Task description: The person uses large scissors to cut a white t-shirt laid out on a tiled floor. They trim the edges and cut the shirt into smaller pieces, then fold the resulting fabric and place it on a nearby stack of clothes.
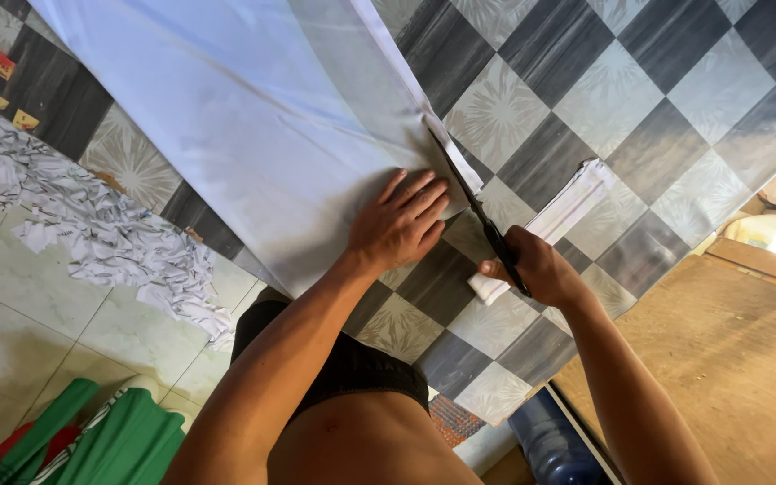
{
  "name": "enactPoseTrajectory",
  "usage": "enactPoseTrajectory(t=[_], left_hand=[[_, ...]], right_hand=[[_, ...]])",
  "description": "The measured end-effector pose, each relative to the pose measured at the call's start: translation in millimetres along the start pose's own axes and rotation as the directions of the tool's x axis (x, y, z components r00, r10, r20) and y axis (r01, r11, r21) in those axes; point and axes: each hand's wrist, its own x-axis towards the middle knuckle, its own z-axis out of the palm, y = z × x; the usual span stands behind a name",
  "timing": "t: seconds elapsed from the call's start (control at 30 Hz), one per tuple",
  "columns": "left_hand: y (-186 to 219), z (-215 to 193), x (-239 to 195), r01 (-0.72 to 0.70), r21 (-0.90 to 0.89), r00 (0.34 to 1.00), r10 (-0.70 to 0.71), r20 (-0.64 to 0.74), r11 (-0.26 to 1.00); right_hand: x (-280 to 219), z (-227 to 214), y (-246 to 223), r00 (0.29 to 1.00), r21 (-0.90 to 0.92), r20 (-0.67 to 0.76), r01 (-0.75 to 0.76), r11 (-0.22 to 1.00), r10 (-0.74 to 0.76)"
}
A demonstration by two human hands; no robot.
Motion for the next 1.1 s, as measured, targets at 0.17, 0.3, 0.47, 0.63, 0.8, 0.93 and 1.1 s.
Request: enactPoseTrajectory(t=[0.17, 0.3, 0.47, 0.63, 0.8, 0.93, 1.1], left_hand=[[-2.0, 0.9, -2.7, 0.001, -0.003, 1.0, -0.001, 0.002, 1.0], [-0.7, -6.2, 2.3, -0.004, -0.018, 1.0, 0.004, 0.007, 1.0], [-1.6, -2.3, -0.2, -0.008, -0.019, 1.0, 0.008, -0.008, 1.0], [-1.7, -3.8, 2.4, -0.005, -0.011, 1.0, 0.005, -0.028, 1.0], [1.3, -17.2, 9.5, 0.012, -0.054, 1.0, -0.013, -0.006, 0.998], [-0.9, -3.9, 1.0, 0.019, -0.033, 1.0, -0.018, 0.017, 0.999], [2.2, -18.6, 9.2, 0.017, -0.025, 1.0, -0.016, 0.023, 1.0]], right_hand=[[5.0, 3.8, 5.3, 1.0, -0.036, -0.009, 0.025, 0.999, -0.025], [4.4, -4.4, -6.7, 0.999, -0.089, 0.024, 0.046, 0.995, -0.044], [17.8, -1.3, -18.5, 1.0, -0.025, -0.004, 0.017, 1.0, -0.017], [19.4, -1.7, -22.9, 1.0, -0.006, -0.006, 0.019, 1.0, -0.019], [31.2, -4.7, -44.6, 0.999, 0.003, 0.035, -0.041, 0.999, 0.04], [17.8, 0.5, -61.8, 0.999, 0.012, -0.035, 0.036, 0.999, -0.036], [30.9, -6.1, -64.2, 1.0, 0.001, -0.002, 0.005, 1.0, -0.005]])
